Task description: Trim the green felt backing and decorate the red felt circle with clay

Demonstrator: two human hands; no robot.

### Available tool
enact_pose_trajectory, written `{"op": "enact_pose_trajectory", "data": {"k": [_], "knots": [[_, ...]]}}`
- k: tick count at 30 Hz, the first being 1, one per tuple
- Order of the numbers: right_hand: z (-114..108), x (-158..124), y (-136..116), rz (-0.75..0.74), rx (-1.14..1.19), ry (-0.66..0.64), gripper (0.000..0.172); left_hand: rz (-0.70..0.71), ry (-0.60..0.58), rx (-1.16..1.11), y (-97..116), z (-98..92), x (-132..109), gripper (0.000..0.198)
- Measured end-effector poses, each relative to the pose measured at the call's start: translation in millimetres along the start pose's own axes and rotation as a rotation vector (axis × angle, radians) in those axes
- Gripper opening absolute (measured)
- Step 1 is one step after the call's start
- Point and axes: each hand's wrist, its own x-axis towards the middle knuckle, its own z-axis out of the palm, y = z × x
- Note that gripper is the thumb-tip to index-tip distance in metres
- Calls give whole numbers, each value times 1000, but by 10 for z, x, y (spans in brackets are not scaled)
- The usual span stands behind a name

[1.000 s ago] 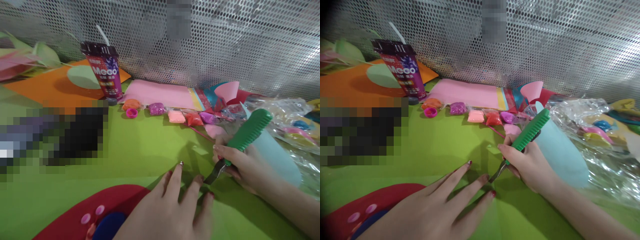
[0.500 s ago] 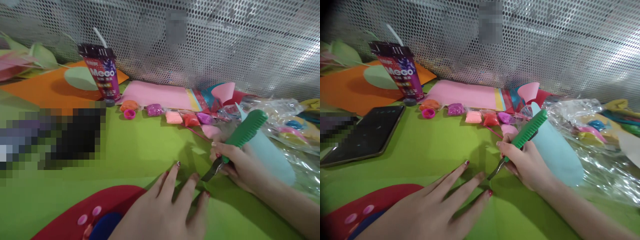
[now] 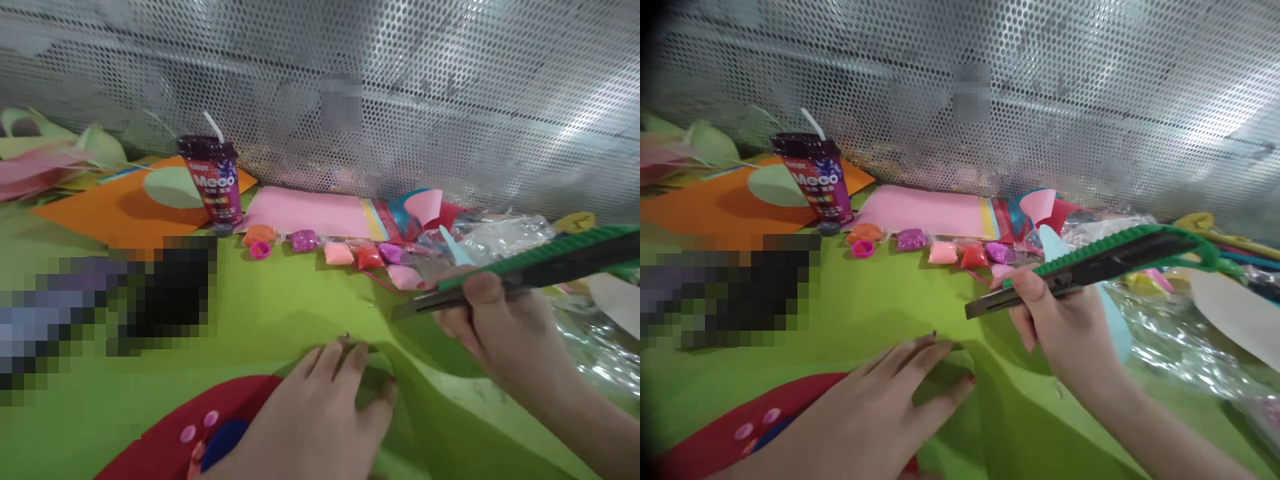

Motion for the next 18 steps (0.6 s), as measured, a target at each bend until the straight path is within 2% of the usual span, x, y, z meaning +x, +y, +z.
{"op": "enact_pose_trajectory", "data": {"k": [3,5,7,9,13,18], "knots": [[2,-85,-145,-61,-92,83,32,-116,-65,-225,-10,-108,70,43],[38,-156,-114,-104,-3,91,26,-232,-34,-424,-60,-142,112,36],[86,-222,21,-152,165,77,25,-375,-6,-650,-128,-169,166,30],[134,-266,212,-149,287,-11,20,-465,-18,-837,-196,-198,230,27],[182,-297,481,-87,288,-207,16,-464,-73,-983,-285,-236,319,26],[141,-375,374,-51,223,-468,33,-442,-82,-961,-319,-211,304,24]]}}
